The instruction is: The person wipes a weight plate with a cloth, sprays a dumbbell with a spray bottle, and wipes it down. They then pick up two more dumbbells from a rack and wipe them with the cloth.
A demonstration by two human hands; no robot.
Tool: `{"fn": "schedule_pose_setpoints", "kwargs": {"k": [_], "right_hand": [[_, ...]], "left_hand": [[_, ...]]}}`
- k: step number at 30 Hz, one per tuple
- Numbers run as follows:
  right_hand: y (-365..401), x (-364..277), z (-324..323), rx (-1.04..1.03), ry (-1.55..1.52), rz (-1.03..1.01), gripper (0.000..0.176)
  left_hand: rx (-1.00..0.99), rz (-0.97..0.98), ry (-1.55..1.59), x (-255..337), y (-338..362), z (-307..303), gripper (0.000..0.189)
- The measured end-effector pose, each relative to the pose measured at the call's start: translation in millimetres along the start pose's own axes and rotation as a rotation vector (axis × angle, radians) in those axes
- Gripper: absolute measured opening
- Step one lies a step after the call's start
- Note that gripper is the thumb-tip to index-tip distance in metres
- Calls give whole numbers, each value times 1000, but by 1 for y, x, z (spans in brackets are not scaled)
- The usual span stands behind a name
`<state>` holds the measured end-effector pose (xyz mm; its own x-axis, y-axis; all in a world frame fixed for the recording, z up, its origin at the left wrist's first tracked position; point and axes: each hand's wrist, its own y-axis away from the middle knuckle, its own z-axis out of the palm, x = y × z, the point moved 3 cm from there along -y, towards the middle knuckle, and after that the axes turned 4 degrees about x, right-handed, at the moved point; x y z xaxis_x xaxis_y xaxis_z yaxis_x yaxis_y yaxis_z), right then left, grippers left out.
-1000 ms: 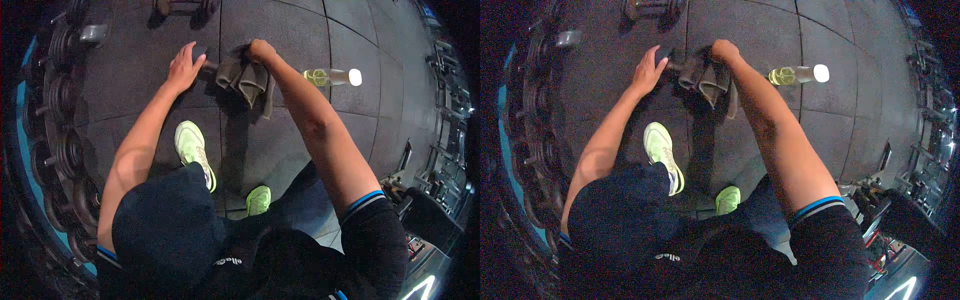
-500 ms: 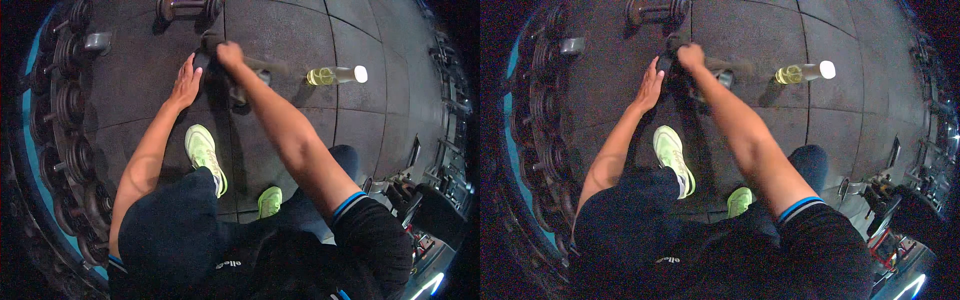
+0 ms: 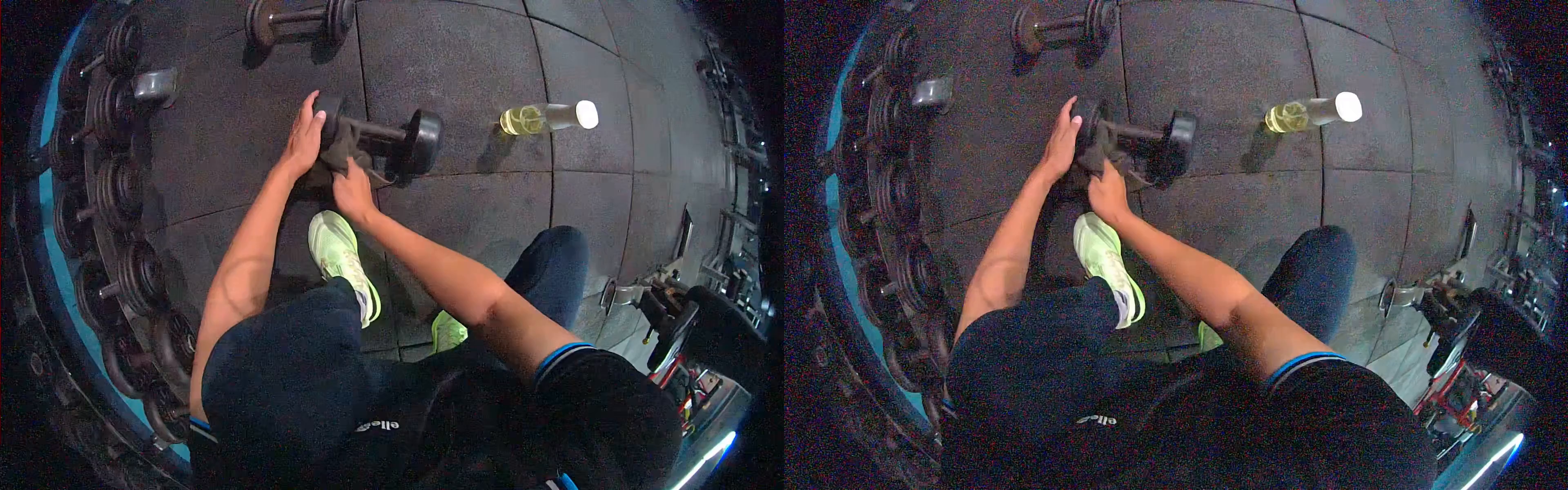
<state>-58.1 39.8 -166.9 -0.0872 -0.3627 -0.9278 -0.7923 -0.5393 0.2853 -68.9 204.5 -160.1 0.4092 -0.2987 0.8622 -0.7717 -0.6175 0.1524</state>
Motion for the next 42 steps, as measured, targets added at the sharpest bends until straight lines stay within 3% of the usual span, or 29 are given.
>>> {"fn": "schedule_pose_setpoints", "kwargs": {"k": [2, 5, 6, 9, 10, 13, 14, 16, 18, 21, 23, 26, 29, 33, 39, 42], "right_hand": [[4, 24, 8, 67, -21, 21, 50], [-26, 19, 11, 466, -261, 205, 47], [-36, 7, 10, 483, -304, 350, 44], [-42, 1, 32, 440, -354, 499, 42], [-35, -1, 29, 353, -212, 426, 41], [-18, -5, -4, 30, -186, 73, 44], [-11, -13, -26, -80, -181, 54, 43], [3, -69, -76, -69, -138, -96, 48], [0, -107, -126, 67, 159, -286, 57], [-30, -131, -169, 235, 284, -421, 80], [-56, -127, -170, 327, 667, -572, 84], [-97, -43, -155, -42, 1058, -478, 86], [-72, -37, -157, -13, 868, -503, 85], [-8, -40, -158, -96, 1029, -465, 101], [-91, -19, -166, -192, 772, -522, 95], [-99, -28, -181, -219, 704, -507, 80]], "left_hand": [[-3, 13, 10, -1, -7, 0, 57], [38, 83, -6, -8, -5, 1, 57], [33, 65, -24, -3, -2, 0, 58], [38, 86, -61, -4, -4, 0, 58], [40, 99, -68, -2, -9, -1, 58], [46, 99, -55, -3, -15, 5, 58], [50, 101, -48, -3, -23, 6, 58], [64, 111, -43, -8, -34, 7, 58], [70, 90, -28, -4, -35, 6, 58], [69, 47, -18, 5, -35, 7, 58], [57, 22, -20, 6, -31, 8, 57], [48, 23, -67, 5, -39, 7, 56], [50, 51, -156, 0, -38, 7, 56], [98, 125, -188, -8, -36, 10, 55], [118, 105, -287, -16, -51, 15, 56], [90, 103, -325, -17, -66, 15, 56]]}}
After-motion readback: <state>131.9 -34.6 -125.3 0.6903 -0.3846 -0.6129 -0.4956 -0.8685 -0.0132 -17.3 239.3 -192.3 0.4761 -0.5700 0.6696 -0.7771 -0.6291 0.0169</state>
